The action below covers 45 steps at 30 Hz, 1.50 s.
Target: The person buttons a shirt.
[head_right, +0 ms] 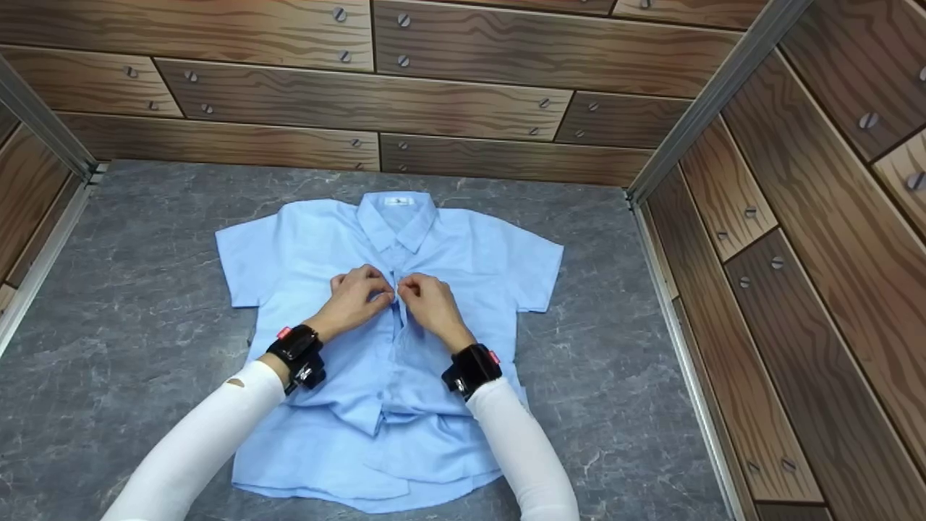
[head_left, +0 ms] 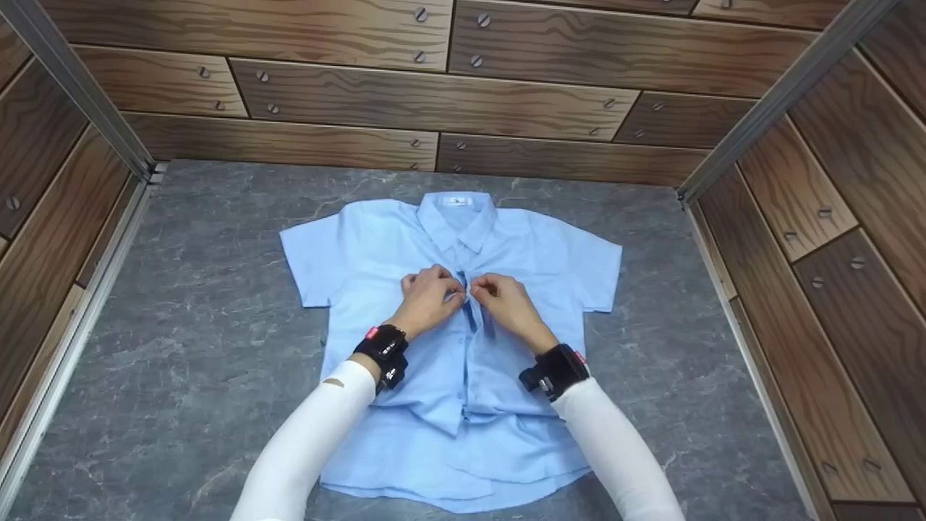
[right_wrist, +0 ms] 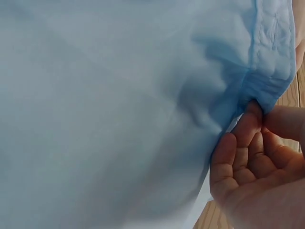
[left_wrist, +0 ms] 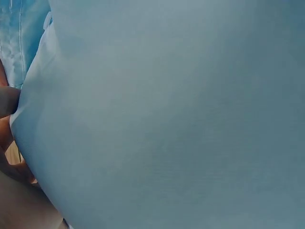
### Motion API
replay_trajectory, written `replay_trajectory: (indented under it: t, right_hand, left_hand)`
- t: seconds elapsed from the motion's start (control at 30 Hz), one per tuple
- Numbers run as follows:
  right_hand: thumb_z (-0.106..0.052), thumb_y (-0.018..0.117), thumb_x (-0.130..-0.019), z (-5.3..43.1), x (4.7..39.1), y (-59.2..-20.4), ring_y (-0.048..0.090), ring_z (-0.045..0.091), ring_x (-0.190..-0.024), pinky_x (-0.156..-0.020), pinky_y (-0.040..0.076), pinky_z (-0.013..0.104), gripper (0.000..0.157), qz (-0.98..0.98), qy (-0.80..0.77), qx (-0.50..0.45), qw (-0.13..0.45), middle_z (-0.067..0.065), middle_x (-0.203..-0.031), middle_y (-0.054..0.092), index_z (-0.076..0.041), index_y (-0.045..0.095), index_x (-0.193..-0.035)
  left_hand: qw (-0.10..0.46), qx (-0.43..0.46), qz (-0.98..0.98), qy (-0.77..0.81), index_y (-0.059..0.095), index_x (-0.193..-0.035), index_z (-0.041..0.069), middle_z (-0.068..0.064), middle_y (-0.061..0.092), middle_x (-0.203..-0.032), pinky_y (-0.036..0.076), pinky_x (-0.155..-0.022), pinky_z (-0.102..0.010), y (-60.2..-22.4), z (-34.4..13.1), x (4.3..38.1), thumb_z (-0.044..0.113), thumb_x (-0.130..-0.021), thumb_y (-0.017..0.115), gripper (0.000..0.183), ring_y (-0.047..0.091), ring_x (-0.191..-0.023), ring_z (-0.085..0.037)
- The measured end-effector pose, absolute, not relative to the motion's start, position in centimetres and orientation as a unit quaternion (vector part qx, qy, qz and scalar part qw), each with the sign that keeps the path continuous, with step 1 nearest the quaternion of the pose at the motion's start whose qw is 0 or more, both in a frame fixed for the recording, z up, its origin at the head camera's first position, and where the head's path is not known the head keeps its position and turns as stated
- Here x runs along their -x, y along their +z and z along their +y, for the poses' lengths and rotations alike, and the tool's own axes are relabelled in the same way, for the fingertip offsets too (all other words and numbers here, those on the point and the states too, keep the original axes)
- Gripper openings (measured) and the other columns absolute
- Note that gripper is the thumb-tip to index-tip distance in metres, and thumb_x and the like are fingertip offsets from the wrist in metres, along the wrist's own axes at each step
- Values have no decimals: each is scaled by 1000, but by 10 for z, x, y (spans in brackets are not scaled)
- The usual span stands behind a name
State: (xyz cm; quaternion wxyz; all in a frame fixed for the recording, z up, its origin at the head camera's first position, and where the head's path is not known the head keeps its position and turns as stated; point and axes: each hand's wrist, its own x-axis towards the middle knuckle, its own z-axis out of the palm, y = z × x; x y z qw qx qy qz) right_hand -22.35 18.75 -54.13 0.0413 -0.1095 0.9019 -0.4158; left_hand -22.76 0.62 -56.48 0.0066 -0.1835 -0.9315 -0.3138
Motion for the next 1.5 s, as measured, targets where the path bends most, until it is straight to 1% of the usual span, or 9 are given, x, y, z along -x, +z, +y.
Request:
replay_trajectory:
  t: [0.2,0.5,0.67,0.83,0.97,1.13,1.27,1.4,1.5]
  right_hand:
    - [-18,61,-95,185,221,-539,59,12,-76,-69,46,25,14,906,-406,116,33,1,-87,69,-9,72,-96]
    - [-21,59,-95,184,218,-540,59,10,-70,-66,48,28,16,927,-341,157,-22,-1,-82,69,-13,73,-96]
    - [-22,58,-96,183,218,-542,59,10,-72,-67,49,28,14,929,-332,159,-36,-4,-83,69,-17,72,-96]
    - [-19,63,-92,182,218,-544,63,9,-76,-69,50,30,7,930,-326,163,-39,-4,-84,70,-19,69,-95]
    - [-17,65,-88,181,218,-545,67,10,-78,-70,52,31,7,932,-320,162,-47,-3,-84,73,-19,69,-94]
    - [-15,65,-86,181,218,-543,67,10,-77,-69,53,30,9,935,-313,159,-45,-3,-83,73,-17,69,-93]
    - [-18,64,-90,184,219,-544,66,9,-77,-69,52,28,7,929,-332,159,-32,-4,-83,72,-17,69,-95]
    - [-23,62,-94,187,219,-546,64,7,-72,-65,50,27,11,915,-375,146,-6,-4,-82,70,-16,68,-100]
    - [-23,62,-94,189,219,-548,63,7,-72,-65,50,27,14,912,-387,138,-5,-4,-82,70,-14,68,-103]
  left_hand:
    - [-3,170,-933,-318,74,-99,16,-5,60,-110,29,-97,-51,-563,8,228,32,-91,61,22,54,-107,-27]
    - [-32,152,-931,-331,73,-102,13,-7,60,-114,29,-97,-51,-560,11,229,30,-92,60,24,54,-109,-28]
    - [-33,144,-917,-372,74,-98,12,-7,61,-111,30,-95,-53,-559,11,229,27,-91,62,21,55,-107,-28]
    - [-38,139,-908,-393,75,-92,14,-5,62,-110,30,-94,-54,-560,10,230,26,-90,64,17,56,-107,-27]
    - [-42,147,-905,-398,75,-87,13,-4,63,-111,30,-93,-55,-559,10,231,24,-89,63,16,57,-108,-28]
    - [-56,151,-896,-413,76,-88,12,-4,64,-113,30,-94,-55,-558,11,233,26,-88,58,22,57,-110,-27]
    - [-61,156,-891,-422,77,-91,12,-4,64,-114,31,-94,-54,-558,9,234,31,-91,58,27,57,-111,-26]
    - [-54,153,-888,-431,77,-94,10,-5,65,-116,35,-94,-54,-559,4,234,26,-91,61,23,59,-112,-26]
    - [-45,147,-884,-442,77,-95,10,-4,66,-115,37,-95,-52,-559,2,234,24,-90,62,21,60,-111,-24]
